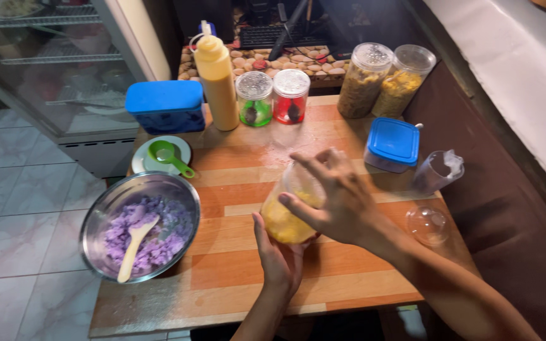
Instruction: The person scoops purple shaved ice into a clear plastic cup using a wooden spoon. They then add green jelly, red jelly, and yellow beans from separate containers into the cup, layering the ingredients.
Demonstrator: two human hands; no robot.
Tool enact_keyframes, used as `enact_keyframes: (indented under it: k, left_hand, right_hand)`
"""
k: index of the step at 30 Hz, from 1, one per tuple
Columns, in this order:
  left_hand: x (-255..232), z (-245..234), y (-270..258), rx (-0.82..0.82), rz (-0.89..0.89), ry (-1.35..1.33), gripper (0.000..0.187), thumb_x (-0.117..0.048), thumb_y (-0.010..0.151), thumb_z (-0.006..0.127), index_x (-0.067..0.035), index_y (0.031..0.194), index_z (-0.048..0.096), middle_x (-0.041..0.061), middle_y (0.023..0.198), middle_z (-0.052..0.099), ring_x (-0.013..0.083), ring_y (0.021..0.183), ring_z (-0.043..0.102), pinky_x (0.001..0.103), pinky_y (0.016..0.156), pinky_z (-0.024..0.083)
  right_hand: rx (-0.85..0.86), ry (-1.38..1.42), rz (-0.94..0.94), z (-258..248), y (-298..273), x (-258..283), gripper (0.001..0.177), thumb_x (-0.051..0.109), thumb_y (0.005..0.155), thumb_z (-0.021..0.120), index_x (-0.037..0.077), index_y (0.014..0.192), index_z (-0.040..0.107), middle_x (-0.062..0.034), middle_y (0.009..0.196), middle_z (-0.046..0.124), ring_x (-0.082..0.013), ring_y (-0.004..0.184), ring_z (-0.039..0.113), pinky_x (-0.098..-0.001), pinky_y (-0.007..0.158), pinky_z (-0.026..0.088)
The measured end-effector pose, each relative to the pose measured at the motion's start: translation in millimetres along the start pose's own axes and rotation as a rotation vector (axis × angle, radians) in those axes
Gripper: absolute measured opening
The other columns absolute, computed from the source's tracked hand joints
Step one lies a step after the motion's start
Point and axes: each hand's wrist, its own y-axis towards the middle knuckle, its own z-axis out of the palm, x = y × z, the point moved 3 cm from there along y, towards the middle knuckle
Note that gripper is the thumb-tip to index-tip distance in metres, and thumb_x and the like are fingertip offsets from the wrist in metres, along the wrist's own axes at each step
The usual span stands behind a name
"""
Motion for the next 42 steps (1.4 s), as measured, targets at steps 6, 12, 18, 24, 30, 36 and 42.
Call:
enact_keyframes:
  k: [6, 12, 18, 24, 30, 36, 42]
  left_hand:
    - [-25, -33, 16, -0.192, -0.057, -0.221, 0.066, -0.059, 0.102, 0.032, -0.011, 0.143, 0.051, 0.012, 0.133, 0.063, 0.0275, 0.120, 0.063, 0.046, 0.097, 0.055]
    - [-48, -76, 21, -0.089, -0.101, -0.184, 0.056, -0.051, 0.102, 0.036, -0.015, 0.140, 0.054, 0.006, 0.128, 0.066, 0.0238, 0.117, 0.065, 0.042, 0.094, 0.058]
    - [-59, -90, 18, 0.281, -0.256, -0.355, 0.058, -0.053, 0.106, 0.040, -0.007, 0.138, 0.054, 0.016, 0.119, 0.069, 0.0286, 0.095, 0.070, 0.039, 0.059, 0.062]
    - [-68, -84, 12, 0.099, -0.186, -0.166, 0.056, -0.055, 0.098, 0.044, -0.011, 0.128, 0.060, 0.012, 0.114, 0.071, 0.0293, 0.097, 0.072, 0.046, 0.070, 0.062]
    - [-72, -80, 14, 0.066, -0.081, -0.213, 0.058, -0.047, 0.101, 0.048, -0.001, 0.135, 0.058, 0.015, 0.123, 0.069, 0.0274, 0.113, 0.068, 0.047, 0.098, 0.056]
    - [-73, -76, 23, 0.131, -0.079, -0.192, 0.060, -0.047, 0.101, 0.050, 0.000, 0.137, 0.056, 0.017, 0.121, 0.069, 0.0282, 0.111, 0.068, 0.047, 0.097, 0.056]
    - [-76, -71, 28, 0.122, -0.083, -0.140, 0.061, -0.048, 0.100, 0.049, 0.001, 0.136, 0.056, 0.017, 0.122, 0.069, 0.0271, 0.112, 0.067, 0.045, 0.097, 0.057]
  right_hand:
    - [-0.050, 0.081, -0.127, 48, 2, 35, 0.064, 0.043, 0.078, 0.080, 0.007, 0.129, 0.068, -0.0208, 0.104, 0.059, -0.0354, 0.104, 0.057, -0.0500, 0.092, 0.047]
    - [0.004, 0.166, -0.424, 63, 5, 50, 0.063, 0.042, 0.072, 0.085, 0.019, 0.128, 0.070, -0.0200, 0.119, 0.058, -0.0366, 0.115, 0.056, -0.0509, 0.098, 0.047]
    - [0.128, 0.228, -0.628, 51, 8, 40, 0.074, 0.040, 0.068, 0.085, 0.023, 0.137, 0.066, -0.0214, 0.132, 0.055, -0.0369, 0.125, 0.054, -0.0505, 0.102, 0.049]
    - [-0.142, 0.141, -0.297, 23, 8, -29, 0.074, 0.040, 0.077, 0.085, 0.008, 0.136, 0.055, -0.0189, 0.140, 0.056, -0.0393, 0.136, 0.051, -0.0521, 0.112, 0.047]
    - [-0.099, -0.075, 0.310, 33, -33, -133, 0.074, 0.044, 0.077, 0.083, 0.006, 0.134, 0.056, -0.0198, 0.136, 0.056, -0.0387, 0.126, 0.054, -0.0498, 0.100, 0.049]
    - [0.147, -0.127, 0.198, 81, -86, -169, 0.077, 0.047, 0.069, 0.089, 0.006, 0.129, 0.062, -0.0231, 0.138, 0.053, -0.0429, 0.128, 0.052, -0.0520, 0.106, 0.045]
    - [-0.005, -0.112, 0.110, 71, -76, -152, 0.048, 0.030, 0.075, 0.086, 0.004, 0.113, 0.073, -0.0206, 0.124, 0.063, -0.0384, 0.114, 0.061, -0.0477, 0.094, 0.051]
